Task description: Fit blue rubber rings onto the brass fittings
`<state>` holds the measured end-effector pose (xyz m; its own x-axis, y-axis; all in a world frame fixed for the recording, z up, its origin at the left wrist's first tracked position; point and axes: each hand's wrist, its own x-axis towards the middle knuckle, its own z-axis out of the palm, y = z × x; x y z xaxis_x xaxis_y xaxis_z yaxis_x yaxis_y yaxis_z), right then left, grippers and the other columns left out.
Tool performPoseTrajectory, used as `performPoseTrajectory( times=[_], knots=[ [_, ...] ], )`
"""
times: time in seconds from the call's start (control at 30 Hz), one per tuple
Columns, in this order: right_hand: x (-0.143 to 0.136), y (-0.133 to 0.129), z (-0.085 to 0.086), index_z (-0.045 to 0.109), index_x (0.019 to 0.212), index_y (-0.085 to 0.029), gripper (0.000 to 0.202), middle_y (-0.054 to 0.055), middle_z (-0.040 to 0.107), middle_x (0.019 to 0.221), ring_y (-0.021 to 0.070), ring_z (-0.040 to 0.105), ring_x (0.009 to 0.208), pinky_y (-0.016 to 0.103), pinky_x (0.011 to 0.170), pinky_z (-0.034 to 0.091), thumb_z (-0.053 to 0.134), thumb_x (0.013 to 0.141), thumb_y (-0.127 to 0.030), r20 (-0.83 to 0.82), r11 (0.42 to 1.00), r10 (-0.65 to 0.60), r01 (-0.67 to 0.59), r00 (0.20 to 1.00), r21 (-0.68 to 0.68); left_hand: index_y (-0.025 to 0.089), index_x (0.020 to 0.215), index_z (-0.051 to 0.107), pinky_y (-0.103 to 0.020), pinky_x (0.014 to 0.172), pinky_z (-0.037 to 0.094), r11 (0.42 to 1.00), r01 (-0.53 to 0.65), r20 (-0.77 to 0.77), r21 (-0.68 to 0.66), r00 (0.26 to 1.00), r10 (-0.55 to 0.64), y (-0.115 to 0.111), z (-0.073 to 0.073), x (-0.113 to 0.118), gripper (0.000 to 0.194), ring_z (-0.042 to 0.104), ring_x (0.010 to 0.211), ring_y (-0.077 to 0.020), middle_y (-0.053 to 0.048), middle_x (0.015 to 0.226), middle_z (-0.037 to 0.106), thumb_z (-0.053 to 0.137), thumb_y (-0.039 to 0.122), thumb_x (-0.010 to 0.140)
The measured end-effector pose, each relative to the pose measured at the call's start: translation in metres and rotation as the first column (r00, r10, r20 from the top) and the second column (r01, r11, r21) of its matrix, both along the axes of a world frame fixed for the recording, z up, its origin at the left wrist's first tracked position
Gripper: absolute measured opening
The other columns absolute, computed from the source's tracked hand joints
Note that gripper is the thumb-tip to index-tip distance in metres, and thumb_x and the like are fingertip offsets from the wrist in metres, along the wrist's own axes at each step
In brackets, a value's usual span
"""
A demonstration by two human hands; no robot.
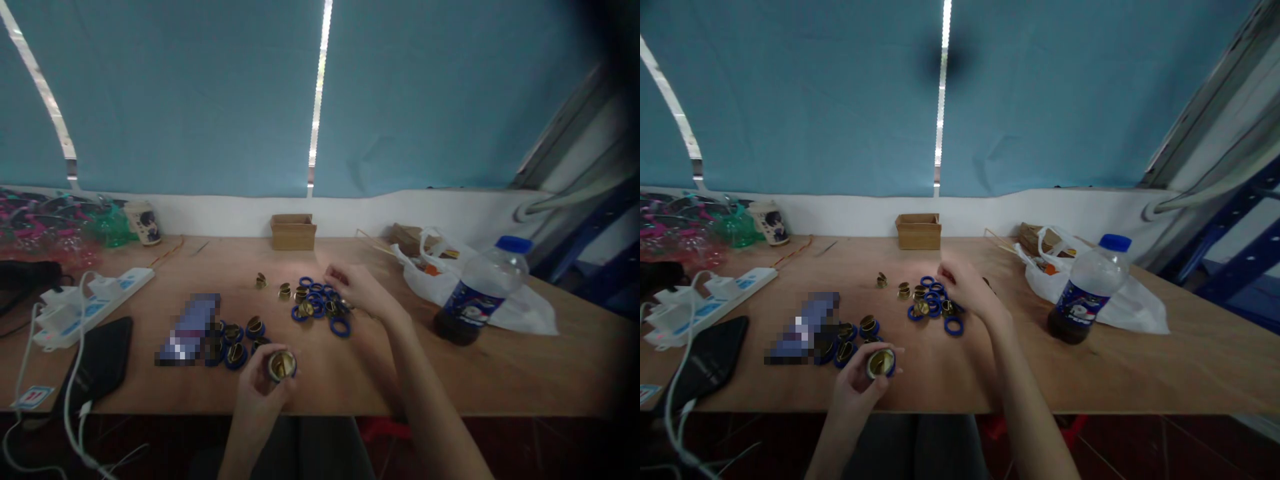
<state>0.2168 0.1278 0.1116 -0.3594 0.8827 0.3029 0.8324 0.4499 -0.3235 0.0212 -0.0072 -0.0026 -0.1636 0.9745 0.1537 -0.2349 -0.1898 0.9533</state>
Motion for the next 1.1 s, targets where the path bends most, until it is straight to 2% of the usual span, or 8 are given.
performPoseTrajectory(
  times=[0.13, 0.23, 0.37, 0.5, 0.63, 0.77, 0.9, 1.1],
  knots=[
    [-0.014, -0.074, -0.012, 0.057, 0.078, -0.021, 0.021, -0.002, 0.057, 0.066, 0.0139, 0.054, 0.061, 0.023, 0.057, 0.037, 0.047, 0.096, -0.027, -0.293, 0.99, 0.127, -0.138, 0.948, -0.017, 0.019, 0.094, 0.07, -0.034, 0.072, 0.057, 0.994, 0.087, 0.091, 0.071, 0.992, -0.093, -0.014, 0.012, -0.005, 0.051, 0.071, 0.074, -0.0228, -0.016, 0.114, 0.073, 0.078, 0.059, 0.064],
    [-0.026, -0.123, -0.036, 0.053, 0.077, -0.022, 0.025, -0.004, 0.047, 0.063, 0.013, 0.046, 0.056, 0.023, 0.05, 0.033, 0.047, 0.096, -0.035, -0.64, 0.971, 0.077, -0.204, 0.764, -0.127, 0.022, 0.091, 0.073, -0.033, 0.071, 0.056, 0.987, 0.133, 0.144, 0.09, 0.979, -0.145, -0.024, 0.02, -0.005, 0.045, 0.071, 0.073, -0.0215, -0.015, 0.126, 0.068, 0.081, 0.056, 0.063],
    [-0.039, -0.161, -0.061, 0.054, 0.079, -0.021, 0.027, -0.005, 0.041, 0.063, 0.0121, 0.039, 0.055, 0.023, 0.05, 0.032, 0.051, 0.095, -0.043, -0.861, 0.962, -0.041, -0.214, 0.507, -0.171, 0.022, 0.089, 0.075, -0.03, 0.062, 0.054, 0.951, 0.293, 0.236, 0.101, 0.921, -0.309, -0.038, 0.028, -0.002, 0.049, 0.071, 0.067, -0.0211, -0.014, 0.118, 0.07, 0.083, 0.059, 0.057],
    [-0.049, -0.175, -0.063, 0.052, 0.078, -0.02, 0.032, -0.005, 0.04, 0.063, 0.0112, 0.038, 0.054, 0.022, 0.05, 0.033, 0.05, 0.095, -0.047, -0.917, 0.951, -0.061, -0.258, 0.393, -0.173, 0.021, 0.093, 0.075, -0.029, 0.062, 0.055, 0.912, 0.394, 0.276, 0.112, 0.87, -0.41, -0.048, 0.033, -0.001, 0.06, 0.07, 0.068, -0.0201, -0.011, 0.11, 0.072, 0.083, 0.063, 0.052],
    [-0.052, -0.18, -0.058, 0.051, 0.075, -0.02, 0.031, -0.005, 0.043, 0.062, 0.0107, 0.04, 0.055, 0.021, 0.052, 0.034, 0.05, 0.096, -0.042, -0.914, 0.985, -0.059, -0.128, 0.401, -0.119, 0.019, 0.099, 0.073, -0.024, 0.061, 0.055, 0.837, 0.532, 0.279, 0.131, 0.79, -0.546, -0.052, 0.032, -0.001, 0.048, 0.072, 0.07, -0.0185, -0.01, 0.108, 0.071, 0.083, 0.05, 0.064],
    [-0.052, -0.182, -0.056, 0.053, 0.076, -0.02, 0.028, -0.005, 0.044, 0.063, 0.0106, 0.042, 0.057, 0.02, 0.053, 0.036, 0.051, 0.096, -0.04, -0.912, 0.993, -0.044, -0.086, 0.407, -0.086, 0.017, 0.098, 0.074, -0.021, 0.06, 0.055, 0.788, 0.588, 0.366, 0.185, 0.703, -0.61, -0.05, 0.027, -0.001, 0.05, 0.072, 0.069, -0.0166, -0.01, 0.11, 0.071, 0.079, 0.056, 0.067],
    [-0.054, -0.183, -0.058, 0.053, 0.079, -0.02, 0.026, -0.005, 0.045, 0.062, 0.0097, 0.042, 0.055, 0.019, 0.052, 0.035, 0.051, 0.097, -0.039, -0.935, 0.982, -0.027, -0.167, 0.353, -0.092, 0.017, 0.095, 0.076, -0.02, 0.063, 0.055, 0.766, 0.619, 0.358, 0.175, 0.685, -0.635, -0.047, 0.024, -0.001, 0.036, 0.072, 0.073, -0.0163, -0.008, 0.106, 0.071, 0.081, 0.044, 0.071],
    [-0.057, -0.183, -0.062, 0.053, 0.082, -0.02, 0.028, -0.006, 0.044, 0.06, 0.0091, 0.041, 0.052, 0.018, 0.049, 0.034, 0.053, 0.095, -0.045, -0.952, 0.981, -0.102, -0.13, 0.289, -0.145, 0.016, 0.093, 0.077, -0.025, 0.069, 0.056, 0.779, 0.602, 0.34, 0.176, 0.705, -0.622, -0.042, 0.022, -0.002, 0.053, 0.07, 0.081, -0.0201, -0.009, 0.106, 0.067, 0.08, 0.059, 0.062]
  ],
)
